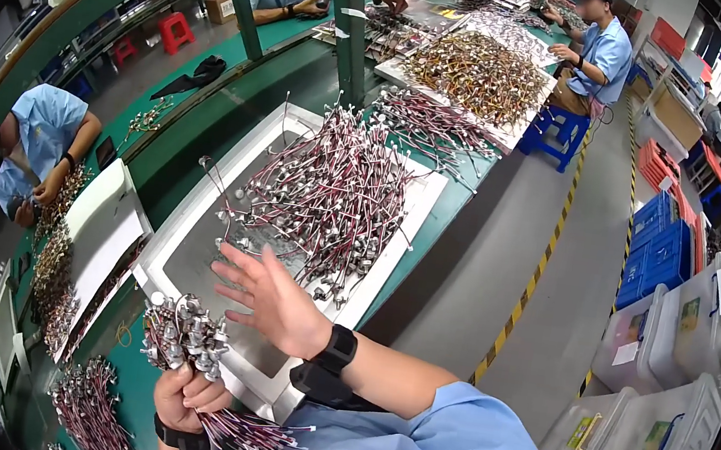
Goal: The person gathers a bundle of wire harnesses from a table and then picks up individual harnesses from a tray, adding them one by one to the bundle.
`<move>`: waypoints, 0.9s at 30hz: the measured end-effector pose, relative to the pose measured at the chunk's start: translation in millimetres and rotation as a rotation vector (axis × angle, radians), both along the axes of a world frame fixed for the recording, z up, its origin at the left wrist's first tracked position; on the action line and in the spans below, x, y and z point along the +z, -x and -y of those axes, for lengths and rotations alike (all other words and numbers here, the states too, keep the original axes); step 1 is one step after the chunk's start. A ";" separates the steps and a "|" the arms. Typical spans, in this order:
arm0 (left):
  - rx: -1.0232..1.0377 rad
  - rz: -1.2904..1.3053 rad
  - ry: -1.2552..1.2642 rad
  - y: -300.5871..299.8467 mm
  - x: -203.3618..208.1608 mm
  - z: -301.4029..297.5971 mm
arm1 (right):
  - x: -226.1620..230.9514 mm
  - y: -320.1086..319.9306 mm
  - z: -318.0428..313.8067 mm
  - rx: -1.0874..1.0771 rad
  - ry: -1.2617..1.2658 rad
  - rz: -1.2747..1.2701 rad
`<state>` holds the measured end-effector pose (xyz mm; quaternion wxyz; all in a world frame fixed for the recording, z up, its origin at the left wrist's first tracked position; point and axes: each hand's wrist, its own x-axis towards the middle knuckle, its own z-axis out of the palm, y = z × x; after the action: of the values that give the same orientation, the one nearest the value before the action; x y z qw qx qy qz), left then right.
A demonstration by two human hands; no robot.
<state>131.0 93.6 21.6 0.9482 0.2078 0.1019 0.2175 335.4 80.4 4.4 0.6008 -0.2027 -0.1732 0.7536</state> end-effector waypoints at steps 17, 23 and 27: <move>0.541 -0.525 -0.106 2.0 2.3 4.6 | -15.6 36.1 33.7 -0.181 -0.373 0.617; 0.414 -0.571 -0.211 48.8 -16.4 27.3 | -33.6 78.1 40.7 0.225 -0.176 0.521; 0.380 -0.545 -0.229 68.7 -31.3 34.3 | -28.6 95.1 37.0 0.232 -0.147 0.593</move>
<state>62.2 59.3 -9.7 0.7993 0.3405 0.3631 0.3367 240.4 43.4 -24.2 0.4473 -0.3486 -0.4165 0.7106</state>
